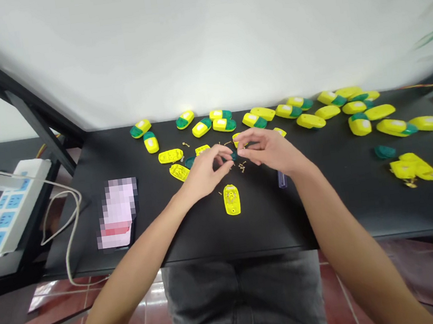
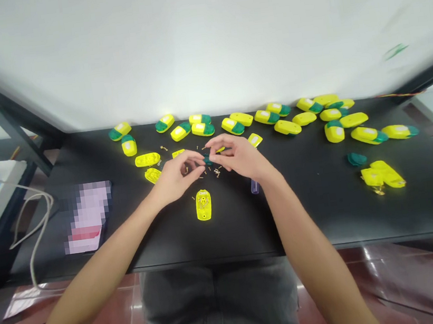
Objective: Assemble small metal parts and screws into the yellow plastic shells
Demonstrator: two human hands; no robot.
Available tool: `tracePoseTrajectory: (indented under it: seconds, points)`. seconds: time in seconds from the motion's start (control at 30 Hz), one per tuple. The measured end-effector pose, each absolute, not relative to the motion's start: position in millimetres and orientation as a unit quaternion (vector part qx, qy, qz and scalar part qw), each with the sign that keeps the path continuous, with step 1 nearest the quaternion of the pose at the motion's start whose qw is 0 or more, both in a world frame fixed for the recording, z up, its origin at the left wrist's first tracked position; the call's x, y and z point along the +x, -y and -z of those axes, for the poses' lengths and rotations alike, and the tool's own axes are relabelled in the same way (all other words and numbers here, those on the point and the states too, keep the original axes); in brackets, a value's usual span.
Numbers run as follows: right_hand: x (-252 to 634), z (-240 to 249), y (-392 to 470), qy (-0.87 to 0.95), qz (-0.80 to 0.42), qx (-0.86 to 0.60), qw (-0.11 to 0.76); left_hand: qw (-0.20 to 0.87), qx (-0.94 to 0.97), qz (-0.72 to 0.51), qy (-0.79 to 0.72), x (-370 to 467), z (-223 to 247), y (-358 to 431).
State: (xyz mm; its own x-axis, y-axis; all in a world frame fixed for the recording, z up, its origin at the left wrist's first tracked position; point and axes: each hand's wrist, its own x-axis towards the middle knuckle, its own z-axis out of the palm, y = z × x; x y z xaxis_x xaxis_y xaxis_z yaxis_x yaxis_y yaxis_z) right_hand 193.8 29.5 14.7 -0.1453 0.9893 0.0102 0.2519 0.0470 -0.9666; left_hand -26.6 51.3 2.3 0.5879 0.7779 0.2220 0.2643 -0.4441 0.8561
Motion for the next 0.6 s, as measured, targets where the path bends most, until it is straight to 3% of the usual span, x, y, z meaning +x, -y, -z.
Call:
tracePoseTrajectory:
  seconds: [0.13,0.23,0.6]
  points:
    - [183,-22,-26,0.568,-0.495,-0.466,0.464,0.598,0.644,-0.359,-0.314,-25,-5,-53]
    - [176,-22,-25,0.565,-0.500,-0.454,0.475,0.663,0.577,-0.357,-0.316,-24,-7,-53]
    - [174,-26,-25,0.587,-0.465,-0.471,0.466,0.669,0.548,-0.379,-0.330,-22,-1,-55]
